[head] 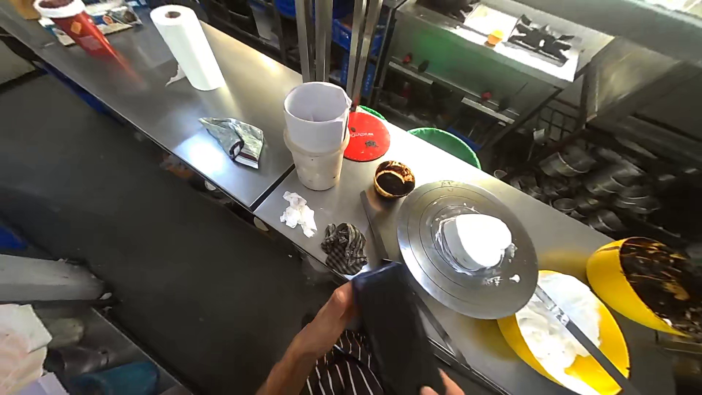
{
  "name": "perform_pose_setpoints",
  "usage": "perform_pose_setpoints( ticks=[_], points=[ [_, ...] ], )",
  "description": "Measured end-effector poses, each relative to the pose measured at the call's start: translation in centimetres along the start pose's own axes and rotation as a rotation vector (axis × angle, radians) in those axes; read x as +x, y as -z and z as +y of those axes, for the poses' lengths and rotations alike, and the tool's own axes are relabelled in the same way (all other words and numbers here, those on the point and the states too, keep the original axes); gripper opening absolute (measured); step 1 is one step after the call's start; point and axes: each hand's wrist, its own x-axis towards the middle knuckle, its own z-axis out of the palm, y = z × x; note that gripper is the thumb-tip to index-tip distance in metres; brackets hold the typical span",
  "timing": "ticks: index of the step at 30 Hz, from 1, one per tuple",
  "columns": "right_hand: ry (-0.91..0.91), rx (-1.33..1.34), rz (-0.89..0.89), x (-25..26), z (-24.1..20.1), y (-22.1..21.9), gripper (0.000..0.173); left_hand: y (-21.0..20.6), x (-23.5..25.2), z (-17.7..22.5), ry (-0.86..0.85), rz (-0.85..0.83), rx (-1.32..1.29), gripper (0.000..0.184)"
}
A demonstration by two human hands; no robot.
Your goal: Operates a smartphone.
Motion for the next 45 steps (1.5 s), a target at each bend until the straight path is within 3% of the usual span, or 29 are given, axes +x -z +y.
perform_pose_setpoints(
  ticks=[2, 4, 7, 10, 13, 16, 17, 19, 21, 27, 33, 37, 45],
  points=[
    [0.017, 0.049, -0.217, 2.0, 0.8, -2.3, 0.024, -0.8, 1.4, 1.9, -0.028, -0.044, -0.312, 0.092],
    [-0.049, 0.262, -0.430, 3.8, 1.9, -3.7, 0.041, -0.9, 1.8, 3.3, -0.026, -0.044, -0.445, 0.094],
    [-0.298, 0.712, -0.668, 6.5, 1.4, -5.5, 0.077, -0.5, 1.1, 4.4, 0.025, -0.016, -0.289, 0.104],
    [-0.463, 0.725, -0.769, 8.4, -0.6, -6.5, 0.088, -0.9, 0.3, 4.9, 0.070, 0.087, -0.139, 0.106],
    [-0.481, 0.745, -0.793, 8.7, 0.0, -6.5, 0.082, -0.7, -0.5, 4.6, 0.051, 0.186, -0.072, 0.097],
    [-0.521, 0.811, -0.785, 8.5, 1.6, -6.1, 0.083, 1.0, -1.6, 2.5, -0.054, 0.436, 0.017, 0.057],
    [-0.532, 0.819, -0.772, 8.3, 1.8, -6.0, 0.084, 0.9, -1.6, 2.4, -0.055, 0.425, 0.007, 0.057],
    [-0.514, 0.815, -0.763, 8.1, 1.9, -5.8, 0.087, -0.5, -1.1, 3.7, 0.019, 0.220, -0.101, 0.086],
    [-0.489, 0.788, -0.745, 7.9, 1.4, -5.4, 0.095, -1.1, -0.4, 3.9, 0.079, 0.159, -0.136, 0.101],
    [-0.425, 0.611, -0.658, 6.8, 0.6, -3.6, 0.088, -1.7, 0.4, 3.1, 0.141, 0.213, -0.280, 0.106],
    [-0.111, 0.141, -0.512, 4.9, 0.6, -2.3, 0.056, -2.6, 1.7, 4.0, 0.124, 0.307, -0.317, 0.107],
    [-0.006, 0.056, -0.520, 4.7, -1.0, -2.6, 0.066, -2.8, 2.1, 4.1, 0.112, 0.301, -0.274, 0.102],
    [0.000, 0.030, -0.571, 5.2, -1.2, -1.9, 0.065, -3.0, 2.4, 4.1, 0.122, 0.312, -0.315, 0.101]
  ],
)
